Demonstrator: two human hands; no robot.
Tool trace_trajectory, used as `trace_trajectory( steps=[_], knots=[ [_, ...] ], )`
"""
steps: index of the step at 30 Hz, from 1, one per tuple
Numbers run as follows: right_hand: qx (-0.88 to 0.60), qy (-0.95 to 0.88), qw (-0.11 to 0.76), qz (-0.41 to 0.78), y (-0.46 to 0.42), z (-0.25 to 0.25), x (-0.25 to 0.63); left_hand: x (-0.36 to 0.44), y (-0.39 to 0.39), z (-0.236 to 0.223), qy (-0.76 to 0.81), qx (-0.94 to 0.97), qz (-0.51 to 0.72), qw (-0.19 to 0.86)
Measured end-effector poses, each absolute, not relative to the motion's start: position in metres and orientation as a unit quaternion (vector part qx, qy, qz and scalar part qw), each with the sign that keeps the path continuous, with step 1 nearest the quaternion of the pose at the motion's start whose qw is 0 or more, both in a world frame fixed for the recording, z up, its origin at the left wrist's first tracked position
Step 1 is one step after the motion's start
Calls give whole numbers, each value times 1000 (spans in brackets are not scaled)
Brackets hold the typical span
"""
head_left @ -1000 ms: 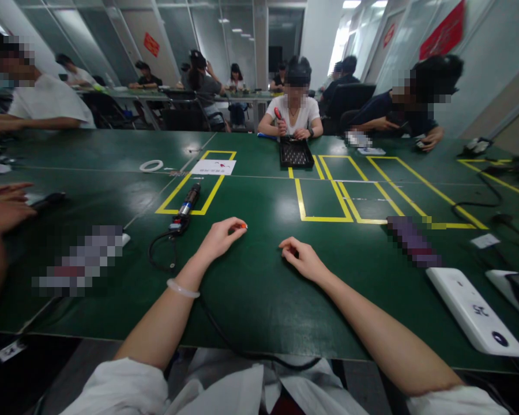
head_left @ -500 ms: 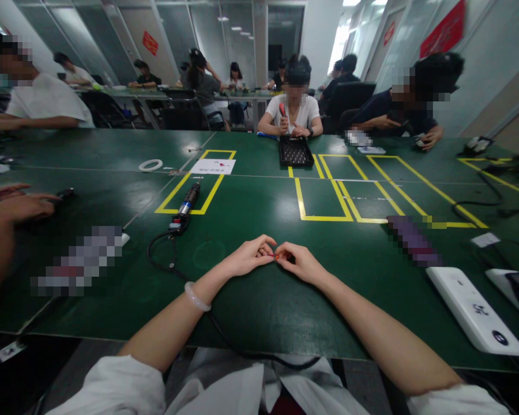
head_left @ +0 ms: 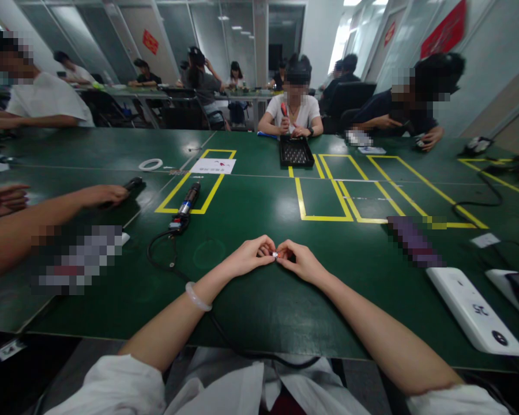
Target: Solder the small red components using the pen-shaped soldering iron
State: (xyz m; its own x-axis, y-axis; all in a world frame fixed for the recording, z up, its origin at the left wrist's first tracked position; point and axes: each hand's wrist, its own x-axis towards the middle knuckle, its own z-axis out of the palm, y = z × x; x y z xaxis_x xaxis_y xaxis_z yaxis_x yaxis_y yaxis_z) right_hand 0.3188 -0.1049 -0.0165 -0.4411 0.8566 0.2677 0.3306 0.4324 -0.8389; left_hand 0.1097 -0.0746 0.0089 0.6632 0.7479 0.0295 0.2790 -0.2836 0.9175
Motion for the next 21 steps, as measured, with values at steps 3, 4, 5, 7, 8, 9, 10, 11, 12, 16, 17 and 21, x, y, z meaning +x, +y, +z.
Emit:
trace_trajectory(
  steps=[3,4,5,7,8,9,10,11,12,16,17,21],
  knots=[
    [-392,-761,364,367,-105,-15,319,110,-76,12,331,786,240,463],
    [-392,-761,364,367,-106,-14,319,110,-76,13,331,792,240,454],
    [-392,-761,365,365,-106,-14,318,110,-76,14,333,796,240,445],
    [-392,-762,367,362,-106,-14,318,109,-77,15,336,799,239,438],
    [-392,-761,369,360,-105,-14,318,109,-77,16,337,799,239,437],
    [-393,-761,371,359,-105,-14,318,109,-78,16,337,799,238,438],
    [-395,-760,372,357,-105,-14,318,109,-78,17,338,799,238,438],
    [-396,-759,374,356,-105,-14,318,109,-78,17,340,798,237,437],
    [-398,-758,375,355,-104,-15,318,109,-79,18,343,799,236,434],
    [-400,-753,379,359,-104,-15,318,110,-80,20,346,803,237,423],
    [-400,-753,380,359,-105,-15,318,110,-80,20,344,804,238,422],
    [-397,-749,385,365,-105,-15,318,110,-80,21,344,805,235,423]
  ],
)
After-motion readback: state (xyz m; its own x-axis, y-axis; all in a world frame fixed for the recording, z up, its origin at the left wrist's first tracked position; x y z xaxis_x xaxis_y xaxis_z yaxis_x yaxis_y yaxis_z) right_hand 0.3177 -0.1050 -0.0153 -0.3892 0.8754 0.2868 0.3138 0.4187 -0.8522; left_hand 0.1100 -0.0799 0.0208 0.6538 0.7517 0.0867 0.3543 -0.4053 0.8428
